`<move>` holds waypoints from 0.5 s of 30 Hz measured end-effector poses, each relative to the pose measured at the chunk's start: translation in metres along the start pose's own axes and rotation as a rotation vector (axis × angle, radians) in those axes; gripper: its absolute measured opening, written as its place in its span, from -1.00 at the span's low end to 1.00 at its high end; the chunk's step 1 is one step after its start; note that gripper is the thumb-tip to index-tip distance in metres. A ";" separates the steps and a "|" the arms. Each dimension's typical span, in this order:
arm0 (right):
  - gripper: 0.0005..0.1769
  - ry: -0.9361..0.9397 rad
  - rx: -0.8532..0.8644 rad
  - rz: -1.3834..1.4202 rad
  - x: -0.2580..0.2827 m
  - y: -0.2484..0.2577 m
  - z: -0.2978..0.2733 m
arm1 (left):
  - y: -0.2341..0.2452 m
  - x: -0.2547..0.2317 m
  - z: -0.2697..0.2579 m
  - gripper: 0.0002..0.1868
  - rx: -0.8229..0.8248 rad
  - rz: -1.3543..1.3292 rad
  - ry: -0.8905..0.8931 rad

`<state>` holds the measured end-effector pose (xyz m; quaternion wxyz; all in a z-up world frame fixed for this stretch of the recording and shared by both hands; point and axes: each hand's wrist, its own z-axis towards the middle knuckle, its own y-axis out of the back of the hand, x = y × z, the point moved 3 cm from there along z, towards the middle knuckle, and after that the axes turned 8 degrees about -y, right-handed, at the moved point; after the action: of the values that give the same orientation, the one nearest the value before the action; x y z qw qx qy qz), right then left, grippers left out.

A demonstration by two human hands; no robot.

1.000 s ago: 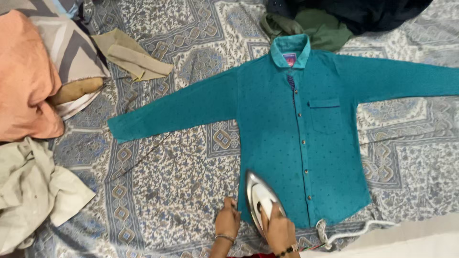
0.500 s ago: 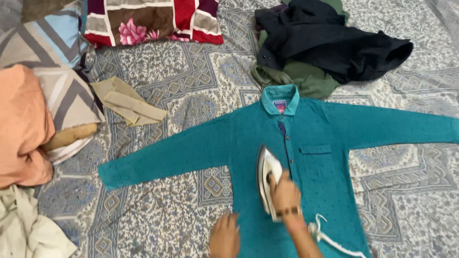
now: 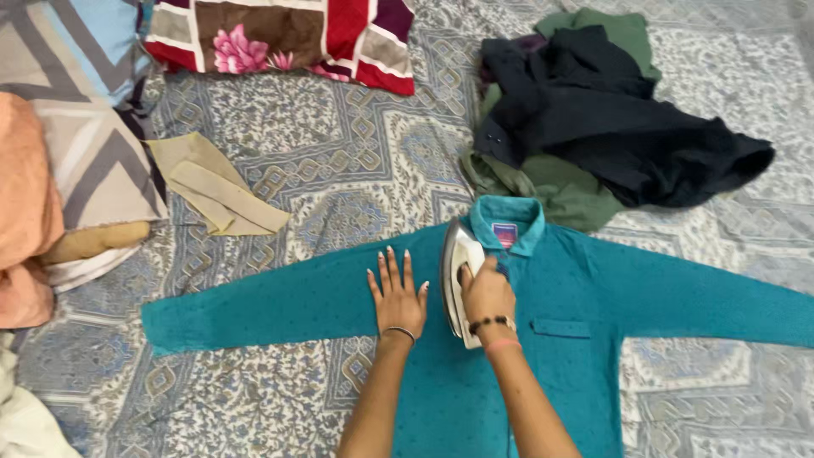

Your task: The person irons a teal long-sleeved shirt on a patterned bedsheet, smoothing the fabric and using an electric iron on the body and sleeves. After ironing, the shirt is folded and placed aside. The person then picks up a dark shirt from a pile and begins to unfold it.

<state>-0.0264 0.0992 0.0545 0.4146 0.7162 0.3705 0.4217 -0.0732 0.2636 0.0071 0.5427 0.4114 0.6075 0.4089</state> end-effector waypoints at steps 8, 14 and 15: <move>-0.41 0.152 0.037 0.038 -0.046 -0.017 -0.138 | -0.019 0.017 -0.009 -0.31 -0.141 -0.171 -0.052; -0.43 0.047 0.068 -0.117 0.006 -0.034 -0.075 | -0.001 0.051 -0.034 -0.13 -0.227 -0.076 0.026; -0.43 0.083 0.033 -0.083 0.022 -0.032 -0.059 | 0.004 0.058 -0.041 -0.10 -0.215 -0.054 0.046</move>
<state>-0.0776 0.1473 0.0495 0.4043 0.6886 0.4238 0.4274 -0.1181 0.3179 -0.0048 0.5804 0.3246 0.5833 0.4664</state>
